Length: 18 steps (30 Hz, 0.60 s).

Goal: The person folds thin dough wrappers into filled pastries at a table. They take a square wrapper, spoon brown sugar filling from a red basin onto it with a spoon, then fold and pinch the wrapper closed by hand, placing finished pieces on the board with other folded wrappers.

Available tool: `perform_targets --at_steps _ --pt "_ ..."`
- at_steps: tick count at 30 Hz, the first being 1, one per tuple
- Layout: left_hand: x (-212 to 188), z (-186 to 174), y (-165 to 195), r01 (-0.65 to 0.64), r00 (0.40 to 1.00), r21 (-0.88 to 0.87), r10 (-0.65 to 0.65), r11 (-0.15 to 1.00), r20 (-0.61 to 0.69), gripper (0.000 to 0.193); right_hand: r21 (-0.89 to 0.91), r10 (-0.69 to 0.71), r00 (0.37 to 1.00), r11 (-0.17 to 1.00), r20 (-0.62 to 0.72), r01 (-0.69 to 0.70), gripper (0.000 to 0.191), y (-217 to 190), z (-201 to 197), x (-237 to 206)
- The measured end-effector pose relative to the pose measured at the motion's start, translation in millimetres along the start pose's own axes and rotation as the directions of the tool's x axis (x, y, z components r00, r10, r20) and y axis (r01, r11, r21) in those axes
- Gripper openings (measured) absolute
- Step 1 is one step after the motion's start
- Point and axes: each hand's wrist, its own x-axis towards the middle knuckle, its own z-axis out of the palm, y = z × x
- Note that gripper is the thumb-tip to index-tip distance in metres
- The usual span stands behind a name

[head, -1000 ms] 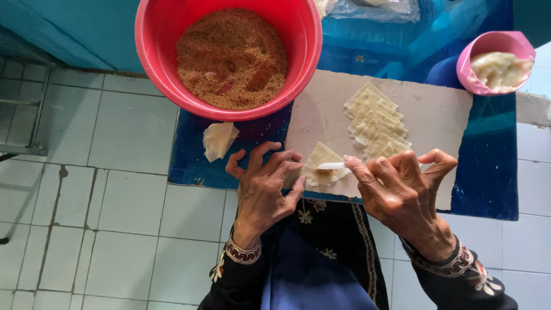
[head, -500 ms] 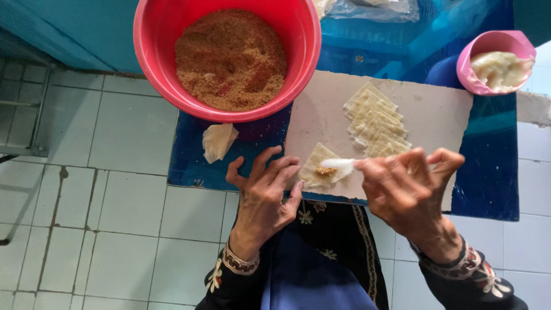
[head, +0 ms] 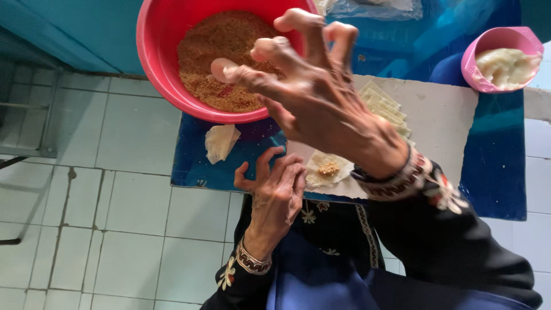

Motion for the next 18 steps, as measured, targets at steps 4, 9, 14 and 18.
perform_targets --at_steps 4,9,14,18 --pt "-4 -6 -1 0.008 0.999 0.022 -0.007 1.0 -0.032 0.022 -0.03 0.161 0.96 0.987 0.231 -0.158 0.045 -4 -42 -54" --pt "-8 -4 5 0.037 0.998 -0.003 -0.037 0.999 -0.043 0.014 -0.165 0.345 0.839 0.939 0.42 -0.303 0.031 -29 -51 -123" --pt "-6 2 14 0.057 0.998 0.032 -0.056 0.998 -0.036 0.014 -0.174 0.408 0.852 0.913 0.328 -0.37 0.027 -37 -42 -152" --pt "-4 1 20 0.048 0.997 0.052 -0.045 0.997 -0.055 0.015 -0.08 0.406 0.876 0.913 0.26 -0.4 0.03 -40 -41 -153"
